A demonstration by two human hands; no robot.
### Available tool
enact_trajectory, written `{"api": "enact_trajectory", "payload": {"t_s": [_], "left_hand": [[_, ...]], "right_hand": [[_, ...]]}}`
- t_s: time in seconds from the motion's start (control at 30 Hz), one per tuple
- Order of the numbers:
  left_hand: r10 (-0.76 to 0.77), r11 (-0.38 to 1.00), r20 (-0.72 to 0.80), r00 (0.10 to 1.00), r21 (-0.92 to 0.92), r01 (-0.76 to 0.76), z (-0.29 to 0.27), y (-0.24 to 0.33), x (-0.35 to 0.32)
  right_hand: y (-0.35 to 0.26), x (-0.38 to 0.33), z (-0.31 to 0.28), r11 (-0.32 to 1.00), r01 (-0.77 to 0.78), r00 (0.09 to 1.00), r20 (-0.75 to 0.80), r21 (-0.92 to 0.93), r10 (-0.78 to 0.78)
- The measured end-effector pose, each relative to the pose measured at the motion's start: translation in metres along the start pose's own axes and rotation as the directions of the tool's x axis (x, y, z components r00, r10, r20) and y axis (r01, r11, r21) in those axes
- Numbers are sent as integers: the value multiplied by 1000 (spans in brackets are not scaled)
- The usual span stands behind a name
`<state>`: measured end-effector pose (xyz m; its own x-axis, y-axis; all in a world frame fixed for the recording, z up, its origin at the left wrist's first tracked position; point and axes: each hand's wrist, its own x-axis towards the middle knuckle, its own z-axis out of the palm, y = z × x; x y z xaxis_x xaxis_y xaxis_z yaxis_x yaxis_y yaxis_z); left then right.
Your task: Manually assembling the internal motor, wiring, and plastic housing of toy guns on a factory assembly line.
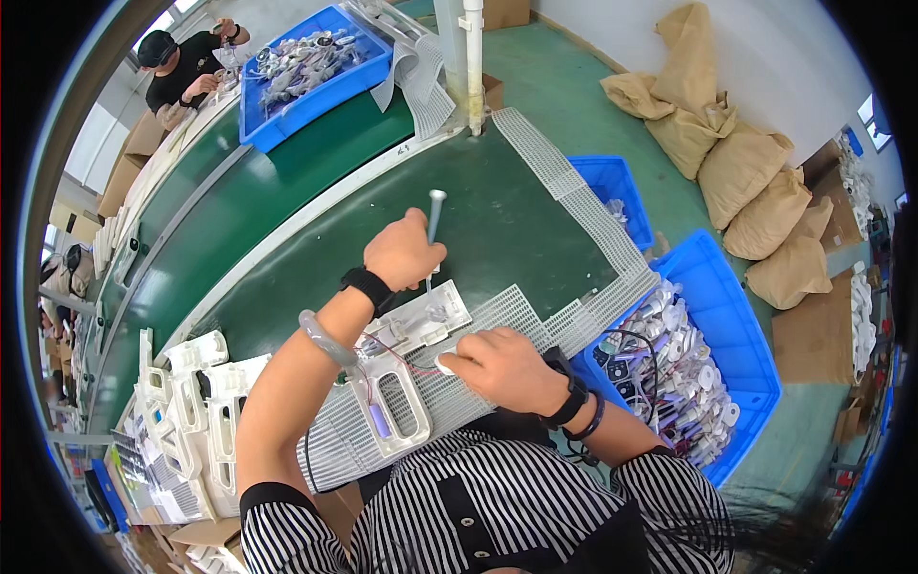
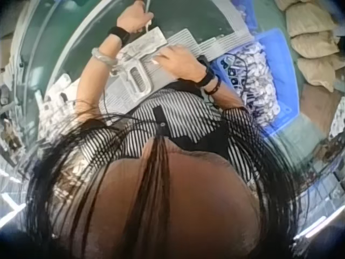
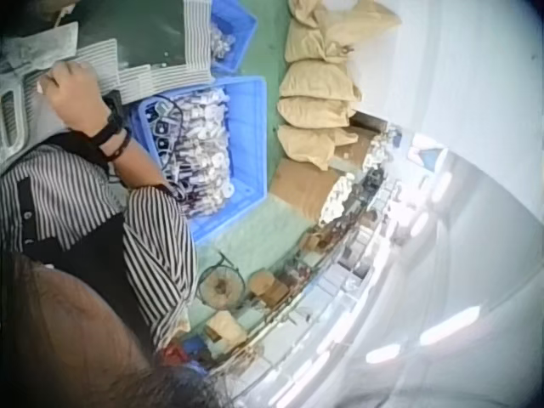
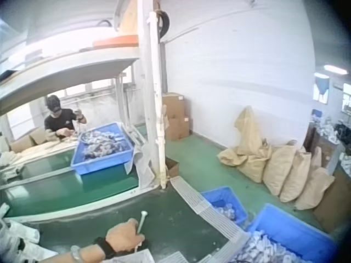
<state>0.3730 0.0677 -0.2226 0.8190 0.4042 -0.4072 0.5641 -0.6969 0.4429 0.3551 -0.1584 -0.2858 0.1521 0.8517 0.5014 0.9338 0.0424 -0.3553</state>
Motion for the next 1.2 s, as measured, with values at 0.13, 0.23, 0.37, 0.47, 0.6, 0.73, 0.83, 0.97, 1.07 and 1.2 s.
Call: {"api": "enact_trajectory", "payload": {"t_s": [0.13,0.23,0.37,0.47,0.6,0.73,0.83,0.97,1.07,1.2], "left_hand": [[255,904,-382,888,421,-79,20,-38,-5],[235,894,-309,922,441,-81,20,-40,-20],[618,774,-224,753,338,-535,19,-55,-34],[765,643,-143,628,226,-731,30,-61,-38],[766,630,-103,635,317,-709,44,-64,-36],[802,593,-193,566,380,-710,50,-64,-37],[816,577,-275,508,411,-706,54,-66,-40],[820,563,-227,526,487,-668,57,-69,-37],[854,516,-246,459,519,-682,57,-72,-35],[865,499,-228,447,495,-712,52,-73,-36]], "right_hand": [[10,-10,-3,998,-64,997,-37,-30,63],[16,-21,0,990,-118,992,34,-82,121],[1,-20,-8,967,-223,967,97,-123,235],[-4,-14,-2,948,-281,958,20,-147,287],[-11,-5,12,884,-417,887,118,-211,446],[-14,-2,21,856,-452,874,68,-252,482],[-20,0,19,841,-476,854,94,-257,512],[-14,-10,26,852,-479,866,43,-211,498],[-13,-8,20,896,-377,909,90,-234,406],[-22,0,18,911,-321,922,132,-258,363]]}}
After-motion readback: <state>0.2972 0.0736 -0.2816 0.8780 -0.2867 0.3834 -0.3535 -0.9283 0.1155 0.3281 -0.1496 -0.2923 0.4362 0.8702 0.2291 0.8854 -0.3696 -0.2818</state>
